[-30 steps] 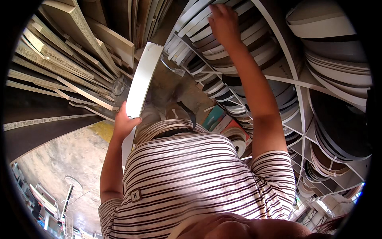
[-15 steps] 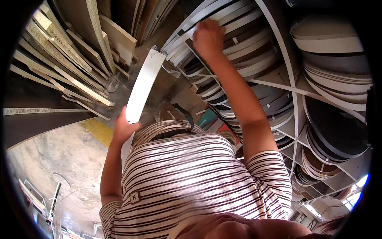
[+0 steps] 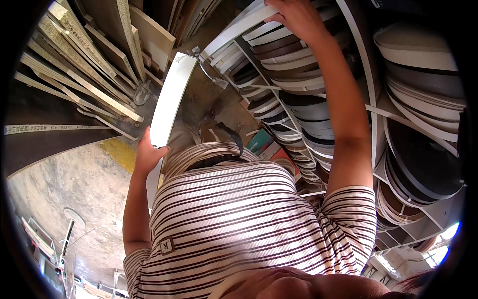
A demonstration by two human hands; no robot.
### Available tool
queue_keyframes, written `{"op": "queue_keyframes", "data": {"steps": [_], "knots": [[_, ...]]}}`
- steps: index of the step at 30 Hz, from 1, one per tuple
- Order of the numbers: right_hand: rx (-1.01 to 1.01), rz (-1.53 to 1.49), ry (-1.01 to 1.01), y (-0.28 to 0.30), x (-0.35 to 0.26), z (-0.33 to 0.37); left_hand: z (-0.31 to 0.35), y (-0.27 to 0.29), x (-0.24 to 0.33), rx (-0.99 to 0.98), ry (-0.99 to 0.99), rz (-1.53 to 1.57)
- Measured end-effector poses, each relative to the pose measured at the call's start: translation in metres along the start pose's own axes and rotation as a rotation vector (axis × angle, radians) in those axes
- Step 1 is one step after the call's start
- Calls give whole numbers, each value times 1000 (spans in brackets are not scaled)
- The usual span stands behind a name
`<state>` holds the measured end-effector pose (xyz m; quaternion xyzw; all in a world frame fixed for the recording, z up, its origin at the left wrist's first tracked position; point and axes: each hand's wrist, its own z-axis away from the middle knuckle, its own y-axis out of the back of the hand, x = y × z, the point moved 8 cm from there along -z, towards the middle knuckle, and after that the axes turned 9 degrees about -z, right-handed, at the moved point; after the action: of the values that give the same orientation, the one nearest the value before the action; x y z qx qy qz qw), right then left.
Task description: The person browses a storage rack filled with various curved and straight trim pieces. They repeatedly pick up different items, compare them to a white rectangular sample held in their left hand, and place them back on the rack. The person handles both straight and circular white trim pieces, examining their fit and appearance against the sample.
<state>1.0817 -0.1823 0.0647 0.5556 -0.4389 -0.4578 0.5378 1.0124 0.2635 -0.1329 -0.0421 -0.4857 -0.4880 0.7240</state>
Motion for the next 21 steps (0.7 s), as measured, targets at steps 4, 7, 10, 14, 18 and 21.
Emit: {"op": "queue_keyframes", "data": {"steps": [4,7,10,14,18,21], "knots": [[19,-77,-11,-2,-5,6,6,-1,1,26,9,-27],[60,-111,23,2,-16,5,4,-5,-4,22,18,-31],[77,-97,52,-1,-23,3,4,-10,-13,22,44,-51],[50,-105,47,-6,-23,0,7,-9,-5,43,27,-42],[127,-100,40,-5,-8,6,9,-9,-14,32,56,-47],[268,93,-105,7,12,22,16,-4,-12,-14,115,-39]]}}
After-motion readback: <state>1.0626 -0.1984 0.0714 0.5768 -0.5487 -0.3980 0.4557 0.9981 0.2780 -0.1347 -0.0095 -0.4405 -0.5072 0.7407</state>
